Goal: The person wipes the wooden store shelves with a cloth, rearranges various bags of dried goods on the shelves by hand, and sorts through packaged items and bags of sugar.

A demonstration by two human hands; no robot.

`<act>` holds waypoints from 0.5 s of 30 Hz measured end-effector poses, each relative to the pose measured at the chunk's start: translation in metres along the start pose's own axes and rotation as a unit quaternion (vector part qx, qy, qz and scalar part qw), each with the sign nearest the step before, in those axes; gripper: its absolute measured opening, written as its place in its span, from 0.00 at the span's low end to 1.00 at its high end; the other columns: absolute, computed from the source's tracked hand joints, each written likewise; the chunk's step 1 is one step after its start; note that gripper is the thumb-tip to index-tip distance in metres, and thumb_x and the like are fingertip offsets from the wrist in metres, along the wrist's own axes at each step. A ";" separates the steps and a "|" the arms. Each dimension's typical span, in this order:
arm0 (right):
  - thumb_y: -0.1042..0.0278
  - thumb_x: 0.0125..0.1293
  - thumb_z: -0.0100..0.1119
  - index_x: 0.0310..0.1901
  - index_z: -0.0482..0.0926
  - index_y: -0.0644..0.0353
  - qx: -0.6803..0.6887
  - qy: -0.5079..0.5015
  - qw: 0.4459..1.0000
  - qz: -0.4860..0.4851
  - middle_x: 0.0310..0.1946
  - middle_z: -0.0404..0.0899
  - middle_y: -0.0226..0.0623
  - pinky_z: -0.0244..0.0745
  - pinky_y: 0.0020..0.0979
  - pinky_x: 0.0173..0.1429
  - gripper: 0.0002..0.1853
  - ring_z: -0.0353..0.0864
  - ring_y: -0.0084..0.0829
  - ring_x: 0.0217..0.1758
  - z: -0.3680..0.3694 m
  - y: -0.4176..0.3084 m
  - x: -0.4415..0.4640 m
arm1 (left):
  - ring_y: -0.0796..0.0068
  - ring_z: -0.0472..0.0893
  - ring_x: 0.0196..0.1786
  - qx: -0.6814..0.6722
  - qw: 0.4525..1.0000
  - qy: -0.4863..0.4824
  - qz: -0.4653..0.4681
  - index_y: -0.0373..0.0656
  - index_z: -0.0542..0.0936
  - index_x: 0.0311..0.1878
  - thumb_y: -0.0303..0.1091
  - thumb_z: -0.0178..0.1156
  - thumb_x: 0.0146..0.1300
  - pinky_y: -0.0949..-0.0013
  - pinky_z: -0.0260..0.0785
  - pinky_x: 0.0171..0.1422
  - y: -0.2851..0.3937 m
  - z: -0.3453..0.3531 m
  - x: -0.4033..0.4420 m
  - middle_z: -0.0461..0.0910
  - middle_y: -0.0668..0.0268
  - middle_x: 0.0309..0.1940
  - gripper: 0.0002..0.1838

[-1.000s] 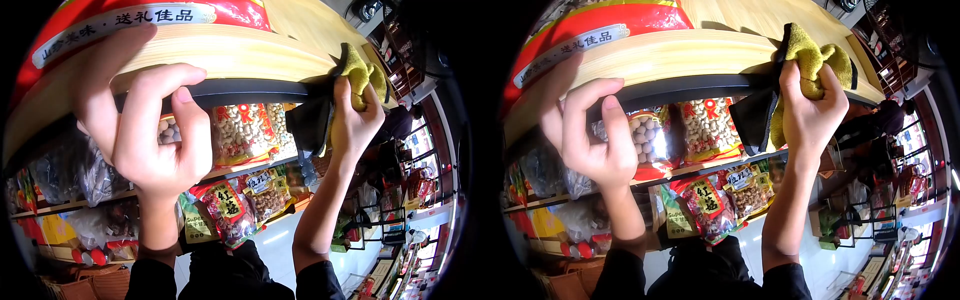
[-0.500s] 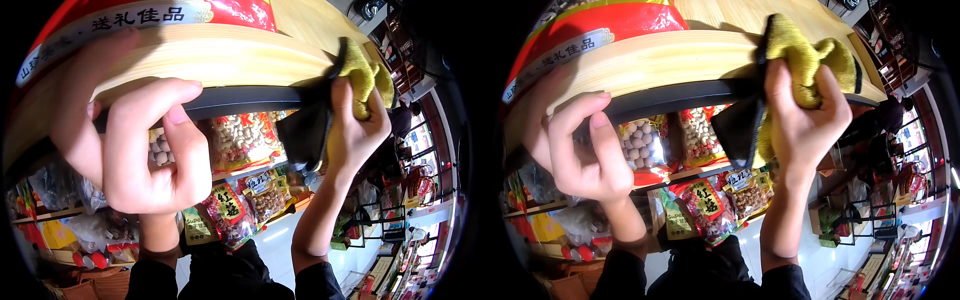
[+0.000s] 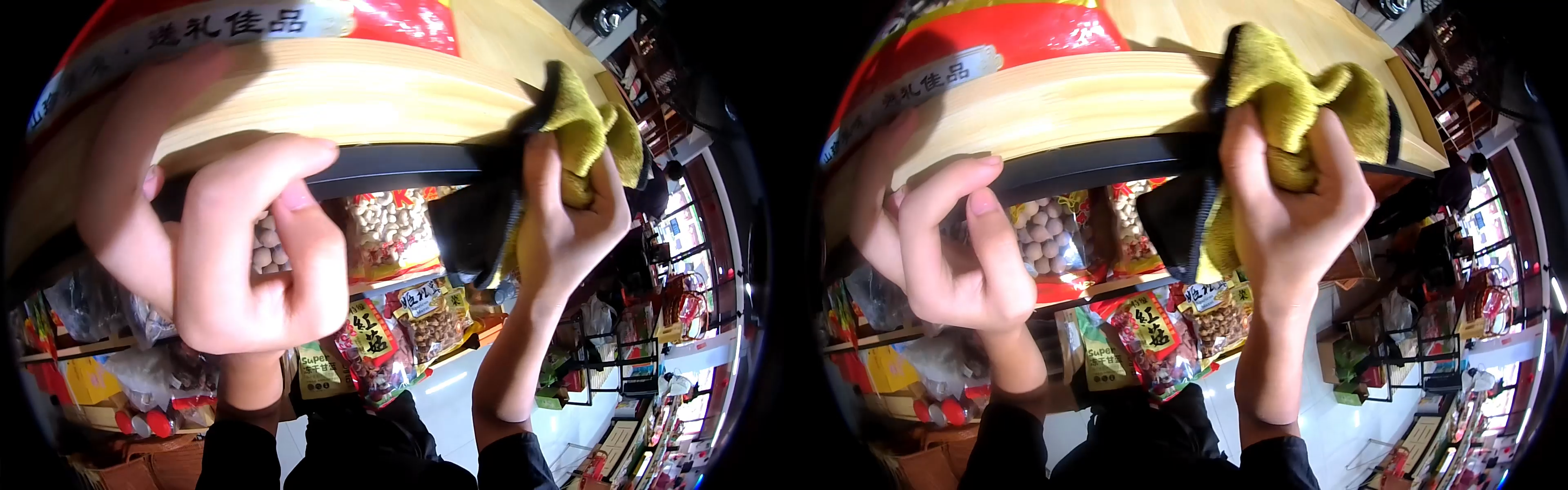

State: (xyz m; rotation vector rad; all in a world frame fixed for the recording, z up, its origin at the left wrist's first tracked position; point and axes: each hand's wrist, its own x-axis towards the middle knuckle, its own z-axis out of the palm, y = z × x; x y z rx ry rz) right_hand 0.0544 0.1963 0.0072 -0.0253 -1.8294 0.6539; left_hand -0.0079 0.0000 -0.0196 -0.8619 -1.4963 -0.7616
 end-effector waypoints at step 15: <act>0.65 0.54 0.68 0.27 0.76 0.62 -0.087 -0.039 0.995 0.007 0.15 0.75 0.43 0.72 0.32 0.25 0.11 0.78 0.37 0.17 -0.033 0.011 -0.005 | 0.57 0.77 0.51 0.018 0.995 0.008 -0.096 0.35 0.82 0.35 0.20 0.52 0.51 0.64 0.71 0.52 0.012 -0.003 -0.002 0.73 0.49 0.52 0.10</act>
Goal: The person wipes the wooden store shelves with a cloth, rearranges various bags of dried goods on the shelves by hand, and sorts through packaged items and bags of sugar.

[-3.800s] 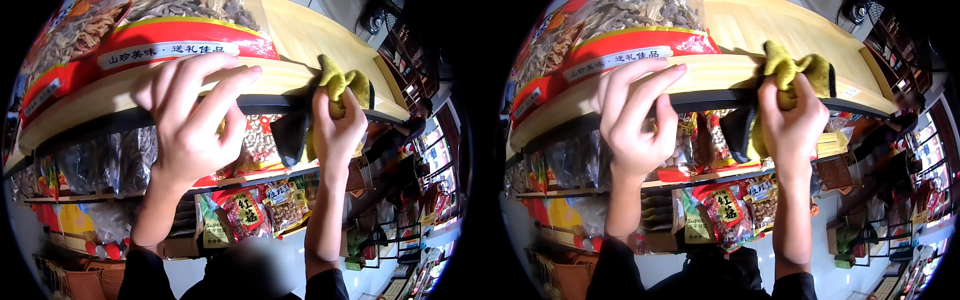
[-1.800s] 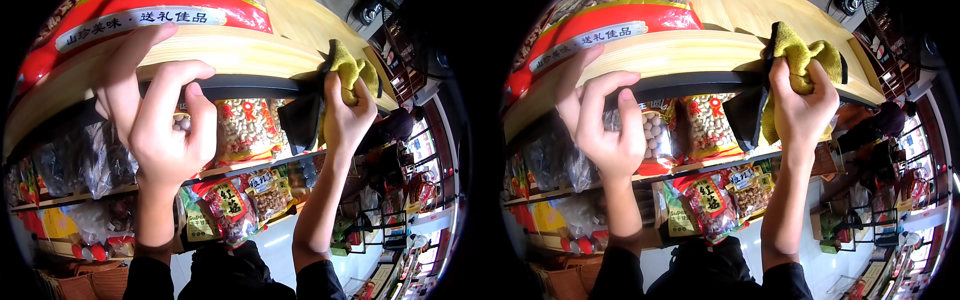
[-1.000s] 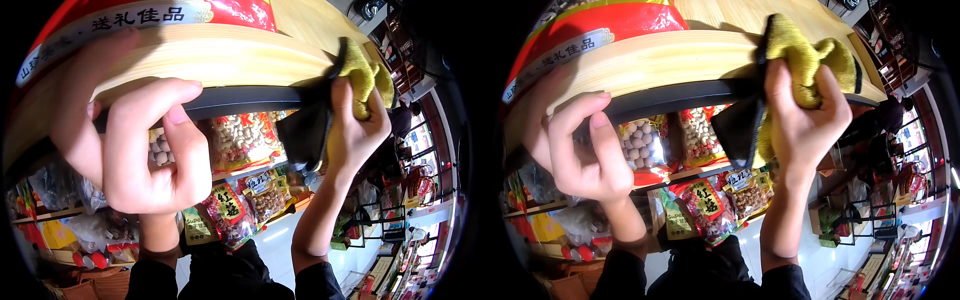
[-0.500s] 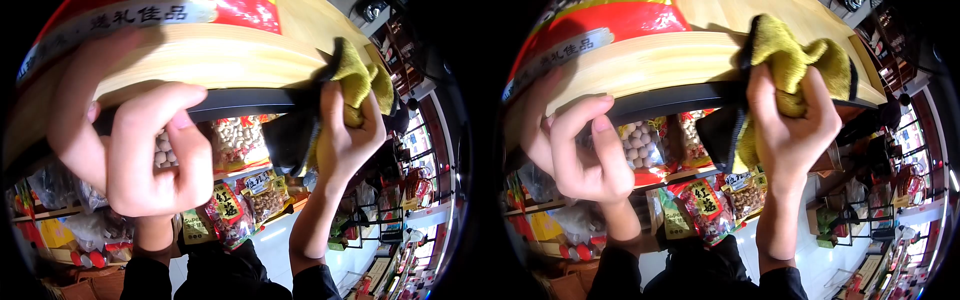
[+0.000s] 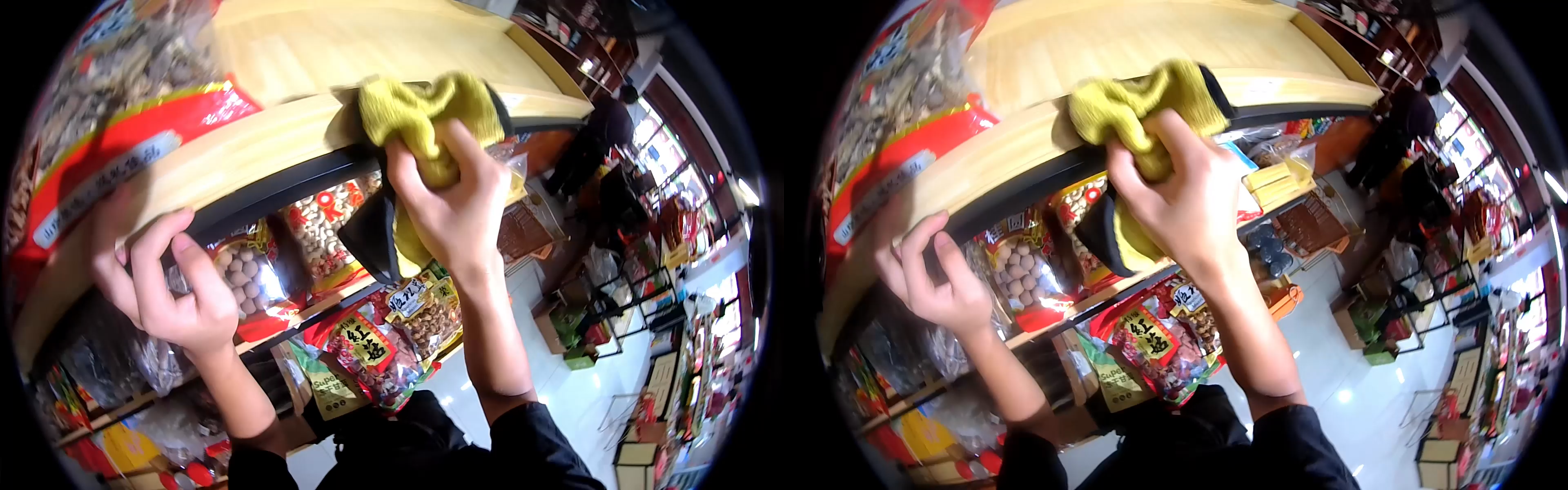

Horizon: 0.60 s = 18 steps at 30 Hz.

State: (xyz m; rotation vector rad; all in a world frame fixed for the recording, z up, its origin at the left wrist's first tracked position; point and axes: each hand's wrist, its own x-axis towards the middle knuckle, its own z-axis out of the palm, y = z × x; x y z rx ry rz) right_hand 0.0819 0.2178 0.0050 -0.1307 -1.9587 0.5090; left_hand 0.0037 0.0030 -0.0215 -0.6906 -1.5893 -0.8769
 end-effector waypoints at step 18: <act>0.68 0.63 0.60 0.39 0.74 0.67 0.128 0.108 0.917 0.363 0.25 0.74 0.34 0.69 0.26 0.35 0.10 0.70 0.20 0.29 -0.109 0.197 -0.137 | 0.53 0.73 0.52 0.113 0.993 0.012 0.040 0.38 0.78 0.40 0.27 0.56 0.59 0.52 0.59 0.60 0.058 0.033 0.016 0.76 0.55 0.49 0.07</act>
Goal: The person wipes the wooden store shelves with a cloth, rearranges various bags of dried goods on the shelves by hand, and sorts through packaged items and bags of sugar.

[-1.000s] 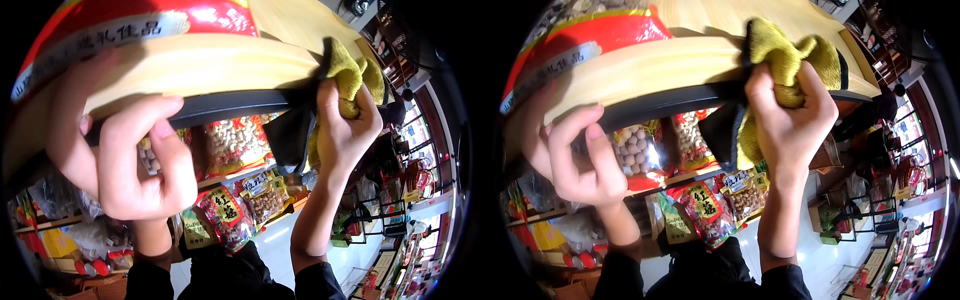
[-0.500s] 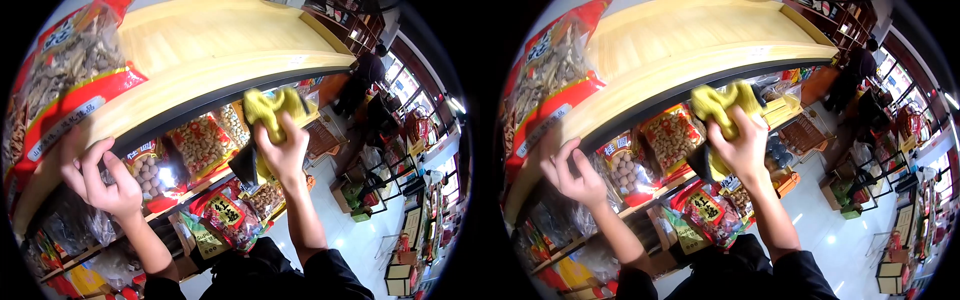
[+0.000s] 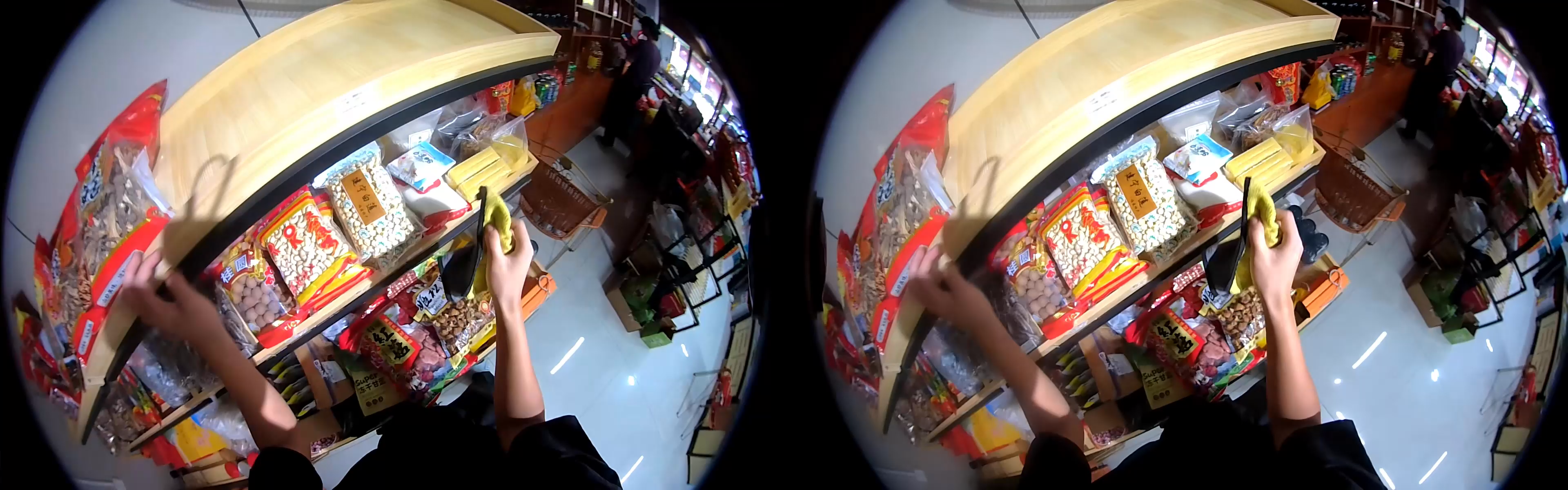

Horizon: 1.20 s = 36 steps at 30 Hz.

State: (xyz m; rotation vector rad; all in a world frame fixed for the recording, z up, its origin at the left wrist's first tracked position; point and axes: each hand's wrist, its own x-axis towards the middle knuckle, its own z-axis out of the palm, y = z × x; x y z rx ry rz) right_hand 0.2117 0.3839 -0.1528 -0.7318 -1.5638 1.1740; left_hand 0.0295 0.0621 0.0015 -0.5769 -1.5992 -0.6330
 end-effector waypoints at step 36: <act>0.80 0.59 0.63 0.35 0.76 0.69 0.149 -0.016 0.899 -0.411 0.26 0.77 0.29 0.66 0.17 0.31 0.06 0.71 0.15 0.27 0.101 -0.073 0.200 | 0.71 0.76 0.27 0.052 0.982 -0.062 0.169 0.48 0.79 0.32 0.37 0.67 0.47 0.68 0.61 0.36 0.146 0.164 0.027 0.77 0.73 0.23 0.09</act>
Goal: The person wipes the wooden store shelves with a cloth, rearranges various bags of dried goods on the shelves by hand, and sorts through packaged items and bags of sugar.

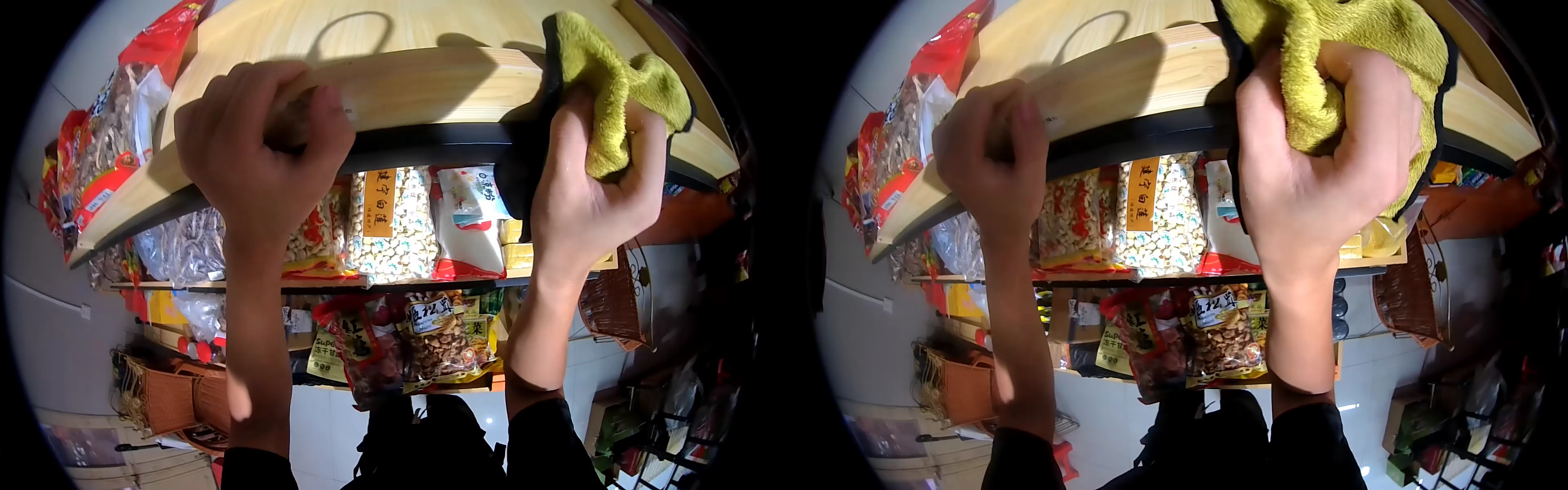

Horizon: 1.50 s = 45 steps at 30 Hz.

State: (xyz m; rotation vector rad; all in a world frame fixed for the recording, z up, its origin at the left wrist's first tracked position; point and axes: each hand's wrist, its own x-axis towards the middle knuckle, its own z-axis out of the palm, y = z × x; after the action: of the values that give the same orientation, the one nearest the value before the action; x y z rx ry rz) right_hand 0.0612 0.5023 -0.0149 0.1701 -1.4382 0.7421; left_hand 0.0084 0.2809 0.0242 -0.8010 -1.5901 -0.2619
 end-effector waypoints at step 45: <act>0.67 0.53 0.65 0.40 0.85 0.63 -0.159 0.021 0.978 -0.135 0.38 0.84 0.41 0.75 0.29 0.49 0.13 0.83 0.34 0.41 -0.110 0.134 0.037 | 0.69 0.74 0.26 -0.059 0.996 0.018 -0.057 0.37 0.80 0.33 0.28 0.61 0.58 0.69 0.65 0.34 0.013 0.000 -0.001 0.75 0.61 0.23 0.05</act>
State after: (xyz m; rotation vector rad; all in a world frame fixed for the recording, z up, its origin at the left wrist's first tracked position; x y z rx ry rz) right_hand 0.0768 0.6765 -0.0415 0.0976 -1.4375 0.2869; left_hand 0.0166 0.2901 0.0200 -0.7920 -1.5991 -0.4533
